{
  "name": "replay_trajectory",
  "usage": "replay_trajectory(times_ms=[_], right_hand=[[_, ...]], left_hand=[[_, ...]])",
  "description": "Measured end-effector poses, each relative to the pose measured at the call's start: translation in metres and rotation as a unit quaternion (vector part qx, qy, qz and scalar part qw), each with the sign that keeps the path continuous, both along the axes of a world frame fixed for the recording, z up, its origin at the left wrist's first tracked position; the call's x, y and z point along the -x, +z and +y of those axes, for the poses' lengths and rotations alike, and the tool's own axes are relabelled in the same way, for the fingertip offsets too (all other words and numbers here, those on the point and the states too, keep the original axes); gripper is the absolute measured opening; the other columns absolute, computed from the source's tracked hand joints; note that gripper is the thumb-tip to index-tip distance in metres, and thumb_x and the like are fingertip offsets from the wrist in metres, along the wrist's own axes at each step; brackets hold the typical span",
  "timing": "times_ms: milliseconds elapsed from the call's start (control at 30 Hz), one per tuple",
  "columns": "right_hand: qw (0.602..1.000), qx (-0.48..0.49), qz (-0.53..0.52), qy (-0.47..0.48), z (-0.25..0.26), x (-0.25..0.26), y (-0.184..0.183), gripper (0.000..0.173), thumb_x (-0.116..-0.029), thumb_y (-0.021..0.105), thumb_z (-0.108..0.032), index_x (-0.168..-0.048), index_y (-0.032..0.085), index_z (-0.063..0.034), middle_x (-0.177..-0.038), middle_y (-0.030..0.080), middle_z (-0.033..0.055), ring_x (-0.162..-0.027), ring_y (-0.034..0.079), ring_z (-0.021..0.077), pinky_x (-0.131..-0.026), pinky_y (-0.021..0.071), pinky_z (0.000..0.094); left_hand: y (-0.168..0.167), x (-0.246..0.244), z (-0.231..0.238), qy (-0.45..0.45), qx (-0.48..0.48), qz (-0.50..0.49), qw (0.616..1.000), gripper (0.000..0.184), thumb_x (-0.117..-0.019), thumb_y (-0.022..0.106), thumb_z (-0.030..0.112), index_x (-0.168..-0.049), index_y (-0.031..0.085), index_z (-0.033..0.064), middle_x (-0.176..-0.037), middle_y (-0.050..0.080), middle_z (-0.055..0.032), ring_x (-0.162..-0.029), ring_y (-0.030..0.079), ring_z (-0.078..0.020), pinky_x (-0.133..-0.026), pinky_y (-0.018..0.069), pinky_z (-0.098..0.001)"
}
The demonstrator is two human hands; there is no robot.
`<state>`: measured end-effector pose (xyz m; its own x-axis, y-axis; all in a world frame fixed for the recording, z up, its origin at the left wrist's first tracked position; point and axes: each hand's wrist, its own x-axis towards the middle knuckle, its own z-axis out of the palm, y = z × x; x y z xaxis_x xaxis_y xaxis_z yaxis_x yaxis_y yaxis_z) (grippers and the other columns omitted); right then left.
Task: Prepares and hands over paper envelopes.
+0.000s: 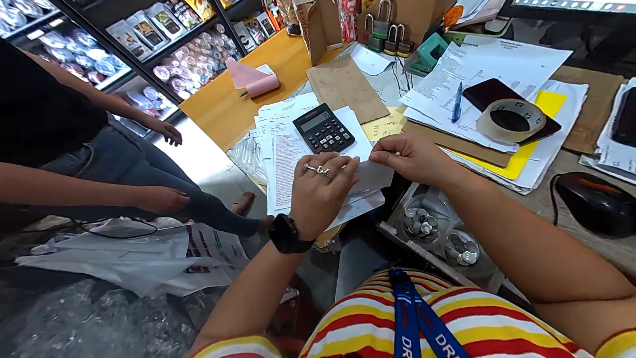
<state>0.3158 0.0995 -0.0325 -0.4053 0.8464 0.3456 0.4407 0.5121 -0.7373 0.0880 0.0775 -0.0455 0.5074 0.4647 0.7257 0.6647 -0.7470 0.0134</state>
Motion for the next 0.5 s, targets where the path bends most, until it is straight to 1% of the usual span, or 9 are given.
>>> replay_trajectory(times_ms=[67, 167, 200, 267, 367, 400, 433, 467, 500], right_hand=[[1.0, 0.005, -0.003, -0.004, -0.002, 0.0, 0.001, 0.02, -0.1009, 0.061, -0.016, -0.088, 0.071, -0.0033, -0.073, 0.062, -0.0009, -0.066, 0.053, 0.0006, -0.063, 0.0426, 0.0206], [1.0, 0.007, -0.004, 0.0, -0.001, -0.001, 0.001, 0.02, -0.1008, 0.061, -0.015, -0.088, 0.071, -0.003, -0.073, 0.063, -0.0007, -0.064, 0.053, 0.0006, -0.062, 0.0427, 0.0203], [1.0, 0.013, -0.005, 0.006, -0.001, -0.001, 0.001, 0.02, -0.101, 0.061, -0.015, -0.089, 0.071, -0.002, -0.074, 0.063, 0.0007, -0.065, 0.053, 0.0019, -0.063, 0.0432, 0.0217], [1.0, 0.026, -0.008, 0.014, -0.002, -0.001, 0.003, 0.02, -0.1013, 0.061, -0.014, -0.089, 0.071, -0.0018, -0.074, 0.063, 0.0006, -0.066, 0.053, 0.0018, -0.063, 0.0432, 0.0219], [0.999, 0.045, -0.01, 0.017, -0.003, -0.003, 0.006, 0.022, -0.103, 0.059, -0.016, -0.091, 0.071, -0.0027, -0.074, 0.062, -0.0012, -0.064, 0.051, -0.0003, -0.061, 0.0413, 0.0202], [0.999, 0.047, -0.011, 0.013, -0.004, -0.004, 0.006, 0.023, -0.1039, 0.057, -0.017, -0.095, 0.073, -0.0034, -0.076, 0.065, -0.0012, -0.066, 0.054, -0.0005, -0.063, 0.0432, 0.0202], [0.999, 0.046, -0.014, 0.004, -0.004, -0.006, 0.007, 0.024, -0.1049, 0.055, -0.018, -0.103, 0.074, -0.0039, -0.08, 0.068, -0.0002, -0.069, 0.057, 0.0005, -0.066, 0.0462, 0.0216], [0.999, 0.042, -0.019, -0.009, -0.006, -0.007, 0.008, 0.027, -0.1062, 0.053, -0.019, -0.113, 0.073, -0.0032, -0.085, 0.07, 0.0029, -0.073, 0.06, 0.0047, -0.069, 0.0488, 0.0259], [0.999, 0.028, -0.028, -0.025, -0.007, -0.007, 0.011, 0.03, -0.1072, 0.051, -0.02, -0.124, 0.069, -0.0023, -0.091, 0.072, 0.0069, -0.077, 0.065, 0.0107, -0.074, 0.053, 0.0317]], left_hand=[[-0.009, -0.004, 0.005, -0.001, -0.017, 0.007, 1.0, 0.019, -0.0974, 0.065, 0.015, -0.108, 0.079, 0.0076, -0.103, 0.076, -0.0107, -0.103, 0.069, -0.0267, -0.094, 0.0473, -0.0447], [-0.011, -0.006, 0.007, 0.006, -0.003, -0.004, 1.0, 0.018, -0.0961, 0.065, 0.011, -0.106, 0.079, 0.0066, -0.1, 0.076, -0.0112, -0.097, 0.07, -0.0265, -0.09, 0.0483, -0.0428], [-0.01, -0.007, 0.006, 0.003, 0.014, -0.015, 1.0, 0.017, -0.0954, 0.066, 0.009, -0.105, 0.079, 0.0054, -0.098, 0.076, -0.0121, -0.095, 0.07, -0.0275, -0.09, 0.0499, -0.0425], [-0.005, -0.008, 0.003, -0.007, 0.069, -0.049, 0.996, 0.016, -0.0932, 0.067, 0.006, -0.104, 0.079, 0.0024, -0.096, 0.076, -0.0148, -0.093, 0.071, -0.0294, -0.09, 0.0534, -0.0426], [0.004, -0.008, 0.001, -0.014, 0.136, -0.083, 0.987, 0.014, -0.0902, 0.07, 0.004, -0.101, 0.079, 0.0007, -0.093, 0.075, -0.0155, -0.091, 0.071, -0.0284, -0.088, 0.0545, -0.0415], [0.006, -0.008, 0.002, -0.015, 0.147, -0.084, 0.985, 0.013, -0.0902, 0.07, 0.004, -0.1, 0.079, 0.0007, -0.092, 0.075, -0.0151, -0.09, 0.071, -0.0277, -0.088, 0.0544, -0.0412], [0.007, -0.008, 0.002, -0.014, 0.154, -0.082, 0.985, 0.013, -0.0902, 0.07, 0.004, -0.099, 0.078, 0.0008, -0.092, 0.075, -0.0146, -0.09, 0.071, -0.027, -0.087, 0.0543, -0.0407], [0.008, -0.008, 0.001, -0.011, 0.159, -0.079, 0.984, 0.012, -0.0905, 0.07, 0.004, -0.098, 0.078, 0.0007, -0.091, 0.074, -0.0147, -0.089, 0.07, -0.0269, -0.087, 0.0543, -0.0406], [0.009, -0.008, 0.001, -0.008, 0.162, -0.074, 0.984, 0.012, -0.0908, 0.069, 0.003, -0.098, 0.078, 0.0007, -0.091, 0.073, -0.0148, -0.089, 0.07, -0.027, -0.086, 0.0543, -0.0407]])
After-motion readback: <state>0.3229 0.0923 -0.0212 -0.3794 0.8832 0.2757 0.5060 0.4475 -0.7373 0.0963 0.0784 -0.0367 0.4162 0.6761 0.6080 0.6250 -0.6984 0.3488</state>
